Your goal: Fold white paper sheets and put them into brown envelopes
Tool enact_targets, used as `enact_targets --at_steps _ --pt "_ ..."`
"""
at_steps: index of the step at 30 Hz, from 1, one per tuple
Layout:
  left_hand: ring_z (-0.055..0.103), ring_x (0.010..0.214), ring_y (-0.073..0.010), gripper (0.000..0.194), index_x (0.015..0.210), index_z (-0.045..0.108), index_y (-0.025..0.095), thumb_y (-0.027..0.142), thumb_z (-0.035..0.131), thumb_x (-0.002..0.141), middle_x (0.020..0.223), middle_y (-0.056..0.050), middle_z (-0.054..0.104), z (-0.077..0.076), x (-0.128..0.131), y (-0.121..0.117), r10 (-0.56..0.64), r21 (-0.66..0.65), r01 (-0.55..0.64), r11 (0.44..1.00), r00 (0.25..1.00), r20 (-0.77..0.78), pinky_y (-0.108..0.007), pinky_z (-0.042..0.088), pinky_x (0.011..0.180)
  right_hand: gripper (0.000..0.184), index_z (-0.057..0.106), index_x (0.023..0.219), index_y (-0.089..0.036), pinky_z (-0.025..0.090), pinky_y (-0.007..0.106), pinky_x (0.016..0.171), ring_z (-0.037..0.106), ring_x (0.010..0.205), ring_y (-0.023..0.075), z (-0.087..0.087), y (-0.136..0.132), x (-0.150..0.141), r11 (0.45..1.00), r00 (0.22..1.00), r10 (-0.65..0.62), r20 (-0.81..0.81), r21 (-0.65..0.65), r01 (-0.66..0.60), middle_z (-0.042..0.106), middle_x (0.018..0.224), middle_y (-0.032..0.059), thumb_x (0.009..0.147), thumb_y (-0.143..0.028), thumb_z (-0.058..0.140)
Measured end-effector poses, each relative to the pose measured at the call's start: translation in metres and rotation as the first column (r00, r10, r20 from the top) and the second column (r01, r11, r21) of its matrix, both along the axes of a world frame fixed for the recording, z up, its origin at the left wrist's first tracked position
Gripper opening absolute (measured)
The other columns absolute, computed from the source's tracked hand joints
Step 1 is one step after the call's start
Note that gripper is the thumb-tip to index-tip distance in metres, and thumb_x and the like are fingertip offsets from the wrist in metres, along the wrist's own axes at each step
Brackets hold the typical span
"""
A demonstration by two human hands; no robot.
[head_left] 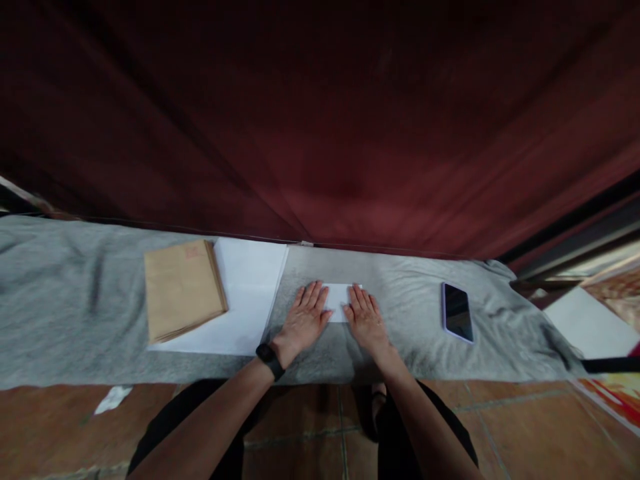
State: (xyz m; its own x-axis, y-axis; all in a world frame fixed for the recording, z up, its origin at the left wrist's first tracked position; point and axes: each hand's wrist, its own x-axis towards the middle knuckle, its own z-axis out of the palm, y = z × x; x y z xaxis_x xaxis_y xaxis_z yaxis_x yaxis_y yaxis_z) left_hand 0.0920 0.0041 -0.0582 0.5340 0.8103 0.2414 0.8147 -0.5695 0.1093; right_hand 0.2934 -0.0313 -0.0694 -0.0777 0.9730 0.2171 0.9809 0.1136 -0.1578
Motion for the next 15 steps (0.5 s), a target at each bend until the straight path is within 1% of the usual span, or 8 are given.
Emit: enact_targets --at_steps 6,10,15 --pt "0.028 0.151 -0.0280 0.060 0.153 0.039 0.012 0.045 0.035 0.103 0.161 -0.015 0.037 0.003 0.004 -0.001 0.012 -0.032 -0.012 0.999 1.000 -0.014 -0.049 0.016 0.125 0.058 0.034 0.156 -0.012 0.026 0.047 0.120 0.035 0.147 0.0269 -0.005 0.000 0.008 1.000 1.000 -0.009 0.006 -0.016 0.010 0.038 0.160 0.0140 0.106 -0.040 0.028" --pt "0.028 0.152 -0.0256 0.057 0.153 0.040 0.013 0.043 0.033 0.104 0.160 -0.013 0.039 0.002 0.005 0.000 -0.046 -0.048 0.045 0.998 0.999 -0.023 -0.047 0.014 0.126 0.061 0.035 0.156 -0.011 0.025 0.046 0.121 0.034 0.148 0.0270 -0.006 0.003 0.016 0.998 1.000 0.003 -0.010 -0.058 -0.003 0.036 0.161 0.0139 0.105 -0.044 0.028" --pt "0.028 0.152 -0.0234 0.054 0.153 0.040 0.018 0.040 0.032 0.105 0.162 -0.008 0.037 0.000 0.002 0.002 -0.094 -0.060 0.093 0.994 0.995 -0.016 -0.046 0.015 0.126 0.069 0.031 0.158 -0.016 0.025 0.046 0.121 0.029 0.150 0.0268 -0.004 0.008 0.039 0.987 0.996 0.068 -0.063 -0.139 -0.076 0.032 0.164 0.0110 0.101 -0.055 0.036"
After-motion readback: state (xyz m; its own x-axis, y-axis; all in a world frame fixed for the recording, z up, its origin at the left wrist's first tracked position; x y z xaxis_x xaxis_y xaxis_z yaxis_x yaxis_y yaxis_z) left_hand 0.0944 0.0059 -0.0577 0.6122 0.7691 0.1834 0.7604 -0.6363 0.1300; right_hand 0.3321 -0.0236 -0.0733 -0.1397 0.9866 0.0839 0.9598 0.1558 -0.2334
